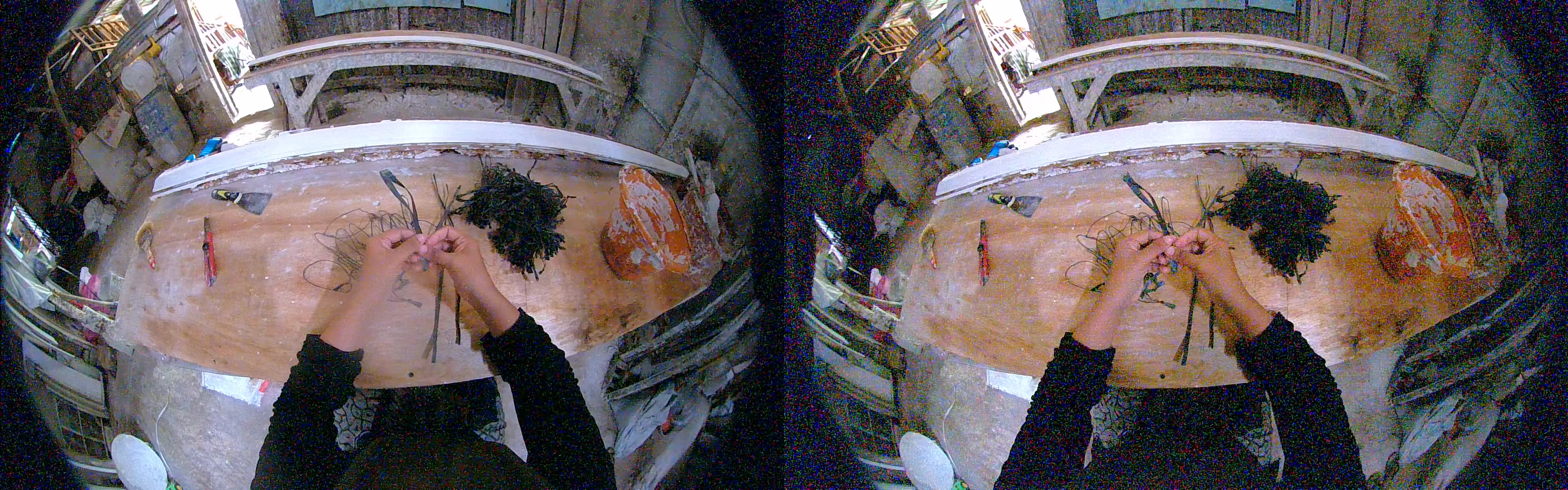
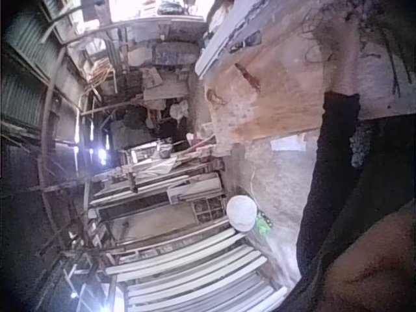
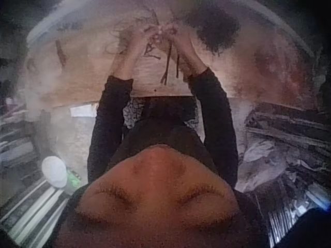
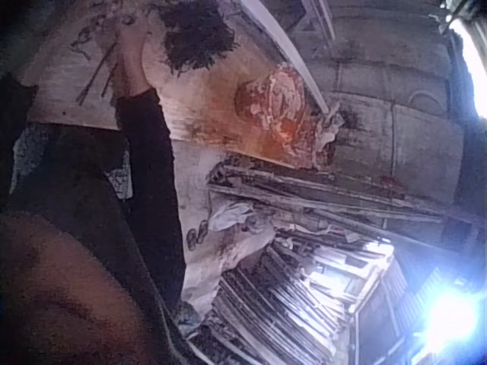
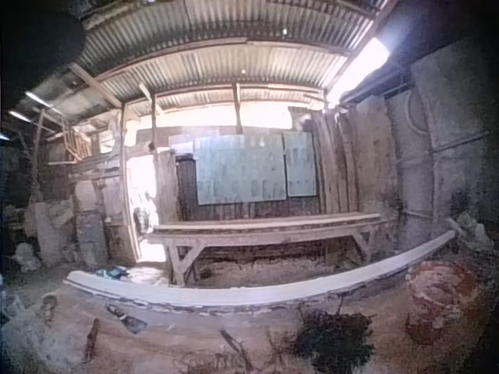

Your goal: The person separates tangled black cords on a wooden workbench by hand. They pick up individual strands, untangle them, and place them into a growing pile on the right side of the table.

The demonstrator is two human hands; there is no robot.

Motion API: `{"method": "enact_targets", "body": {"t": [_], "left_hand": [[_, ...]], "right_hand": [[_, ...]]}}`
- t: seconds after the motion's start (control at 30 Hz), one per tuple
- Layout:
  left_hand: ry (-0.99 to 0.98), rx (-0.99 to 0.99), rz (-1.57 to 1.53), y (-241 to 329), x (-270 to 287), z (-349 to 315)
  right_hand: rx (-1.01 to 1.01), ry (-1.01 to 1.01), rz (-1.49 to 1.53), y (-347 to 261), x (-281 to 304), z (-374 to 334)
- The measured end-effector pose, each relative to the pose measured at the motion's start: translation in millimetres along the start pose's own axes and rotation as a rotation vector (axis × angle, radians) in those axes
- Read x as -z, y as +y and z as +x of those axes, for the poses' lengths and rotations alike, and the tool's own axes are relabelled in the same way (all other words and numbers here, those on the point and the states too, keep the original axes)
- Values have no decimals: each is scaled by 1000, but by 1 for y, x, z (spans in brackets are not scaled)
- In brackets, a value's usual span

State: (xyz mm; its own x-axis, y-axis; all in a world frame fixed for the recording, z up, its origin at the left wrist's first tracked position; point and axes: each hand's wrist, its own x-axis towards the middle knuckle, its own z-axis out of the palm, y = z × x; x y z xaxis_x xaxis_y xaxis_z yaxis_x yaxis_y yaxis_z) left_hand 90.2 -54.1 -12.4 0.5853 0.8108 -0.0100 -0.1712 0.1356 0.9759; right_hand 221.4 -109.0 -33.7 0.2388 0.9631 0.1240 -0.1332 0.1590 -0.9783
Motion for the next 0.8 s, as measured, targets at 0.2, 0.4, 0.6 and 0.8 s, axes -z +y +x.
{"method": "enact_targets", "body": {"t": [0.2,0.4,0.6,0.8], "left_hand": [[38,60,-32,-1,1,0],[60,94,-78,1,0,0],[73,88,-83,-5,10,3],[117,109,-105,0,6,2]], "right_hand": [[11,-36,27,-5,-5,-2],[26,-70,48,-14,-8,-6],[36,-101,0,-19,-9,-8],[232,-81,-236,-13,-12,-11]]}}
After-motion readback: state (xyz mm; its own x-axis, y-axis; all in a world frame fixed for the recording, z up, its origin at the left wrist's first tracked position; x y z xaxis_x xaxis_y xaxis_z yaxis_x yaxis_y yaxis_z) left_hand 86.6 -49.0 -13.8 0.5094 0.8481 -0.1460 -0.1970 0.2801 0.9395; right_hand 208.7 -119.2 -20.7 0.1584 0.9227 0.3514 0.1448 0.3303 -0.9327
